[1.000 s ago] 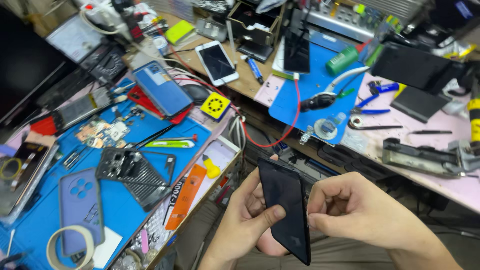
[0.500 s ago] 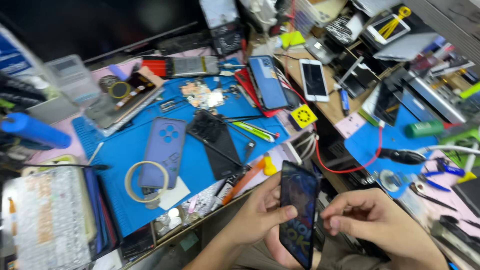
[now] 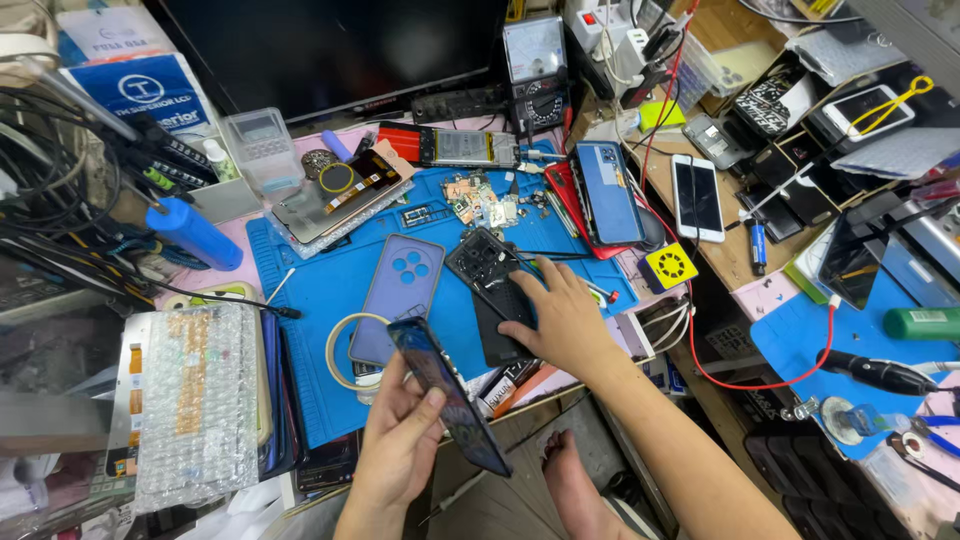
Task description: The person uses a thin tool to pry open the side of a black mobile phone, removes the internal components, and then sorts through various small electronic parts in a plastic container.
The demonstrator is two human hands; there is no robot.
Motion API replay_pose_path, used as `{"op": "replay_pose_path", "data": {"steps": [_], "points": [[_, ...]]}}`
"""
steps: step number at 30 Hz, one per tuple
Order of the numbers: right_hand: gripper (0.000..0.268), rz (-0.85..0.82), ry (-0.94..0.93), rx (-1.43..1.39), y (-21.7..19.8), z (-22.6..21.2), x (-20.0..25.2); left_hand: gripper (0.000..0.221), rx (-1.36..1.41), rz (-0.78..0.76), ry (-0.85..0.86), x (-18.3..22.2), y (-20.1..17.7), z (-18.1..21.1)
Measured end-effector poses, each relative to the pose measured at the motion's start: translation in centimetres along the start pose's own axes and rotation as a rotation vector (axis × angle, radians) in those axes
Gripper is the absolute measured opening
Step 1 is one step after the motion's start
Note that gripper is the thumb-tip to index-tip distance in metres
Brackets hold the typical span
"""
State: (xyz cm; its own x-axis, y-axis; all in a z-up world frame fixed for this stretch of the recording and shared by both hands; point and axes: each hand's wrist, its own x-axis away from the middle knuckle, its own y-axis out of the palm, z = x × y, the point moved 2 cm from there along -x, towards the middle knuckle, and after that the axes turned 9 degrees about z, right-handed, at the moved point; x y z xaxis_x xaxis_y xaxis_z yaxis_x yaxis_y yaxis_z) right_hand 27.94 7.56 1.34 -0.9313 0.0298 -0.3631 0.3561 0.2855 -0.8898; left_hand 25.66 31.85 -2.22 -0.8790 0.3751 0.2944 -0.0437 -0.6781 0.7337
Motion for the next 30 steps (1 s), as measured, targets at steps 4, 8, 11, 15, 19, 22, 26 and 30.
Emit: {"op": "replay_pose_path", "data": {"steps": [4, 8, 11, 15, 19, 22, 26, 30], "points": [[0.052, 0.058, -0.059, 0.008, 1.0, 0.2, 0.5, 0.063, 0.040, -0.060, 0.074, 0.1, -0.2, 0.9], [0.043, 0.176, -0.020, -0.117, 0.1, 1.3, 1.2, 0.067, 0.045, -0.070, 0.065, -0.9, 0.6, 0.7], [0.048, 0.112, 0.214, -0.663, -1.9, 2.6, 2.4, 0.071, 0.091, -0.098, 0.082, -1.6, 2.0, 0.4], [0.069, -0.053, 0.529, -1.944, -5.2, 2.9, 6.7, 0.087, 0.144, -0.159, 0.029, -2.6, 5.0, -1.3], [0.081, -0.010, 0.496, -1.915, -9.4, 3.2, 9.8, 0.098, 0.160, -0.275, -0.074, -2.1, 9.0, -3.5], [0.086, 0.047, 0.483, -1.821, -12.3, 3.7, 11.5, 0.099, 0.213, -0.371, -0.147, -1.2, 11.6, -5.0], [0.087, 0.154, 0.530, -1.592, -14.8, 4.8, 13.9, 0.098, 0.165, -0.439, -0.238, 0.4, 14.0, -6.8], [0.089, 0.148, 0.582, -1.473, -16.5, 4.8, 16.2, 0.100, 0.094, -0.457, -0.227, 1.9, 16.0, -8.3]]}}
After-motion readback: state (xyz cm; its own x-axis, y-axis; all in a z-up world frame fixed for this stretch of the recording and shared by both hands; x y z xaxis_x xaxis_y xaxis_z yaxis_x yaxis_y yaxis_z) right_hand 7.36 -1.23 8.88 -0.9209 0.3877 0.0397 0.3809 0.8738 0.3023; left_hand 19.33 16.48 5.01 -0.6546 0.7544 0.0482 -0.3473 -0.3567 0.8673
